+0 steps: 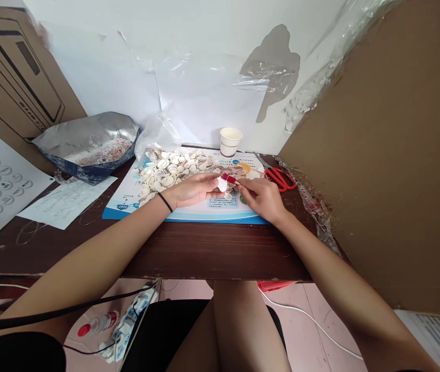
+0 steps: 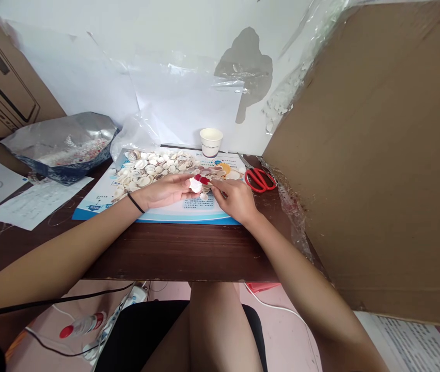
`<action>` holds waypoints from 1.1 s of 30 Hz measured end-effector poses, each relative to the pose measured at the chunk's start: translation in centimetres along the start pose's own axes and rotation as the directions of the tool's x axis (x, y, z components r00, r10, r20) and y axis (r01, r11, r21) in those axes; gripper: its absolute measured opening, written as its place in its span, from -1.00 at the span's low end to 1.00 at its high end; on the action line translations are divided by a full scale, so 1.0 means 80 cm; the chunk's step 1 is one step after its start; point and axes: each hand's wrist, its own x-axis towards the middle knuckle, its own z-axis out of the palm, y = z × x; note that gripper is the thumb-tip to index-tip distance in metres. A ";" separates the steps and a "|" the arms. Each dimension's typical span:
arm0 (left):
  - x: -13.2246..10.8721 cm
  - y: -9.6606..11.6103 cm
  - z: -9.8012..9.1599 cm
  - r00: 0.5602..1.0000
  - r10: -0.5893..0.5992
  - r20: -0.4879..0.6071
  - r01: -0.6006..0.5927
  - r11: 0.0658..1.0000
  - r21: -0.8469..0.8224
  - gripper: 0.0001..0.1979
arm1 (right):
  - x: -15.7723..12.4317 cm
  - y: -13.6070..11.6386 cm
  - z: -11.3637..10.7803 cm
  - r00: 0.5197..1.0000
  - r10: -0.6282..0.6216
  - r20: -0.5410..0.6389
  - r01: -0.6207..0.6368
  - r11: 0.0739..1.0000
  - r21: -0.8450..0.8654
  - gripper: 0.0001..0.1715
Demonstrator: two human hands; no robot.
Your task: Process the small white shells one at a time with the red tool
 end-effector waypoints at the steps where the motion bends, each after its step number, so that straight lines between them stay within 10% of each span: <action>1: 0.000 0.000 0.000 1.000 -0.002 0.000 0.002 1.000 0.000 -0.77 | 0.000 0.000 0.000 1.000 -0.006 -0.001 0.006 1.000 0.002 -0.65; 33: -0.001 0.002 0.003 0.999 0.013 -0.037 -0.014 0.999 -0.041 -0.78 | -0.002 0.000 0.000 0.996 -0.021 0.084 0.015 0.997 0.072 -0.66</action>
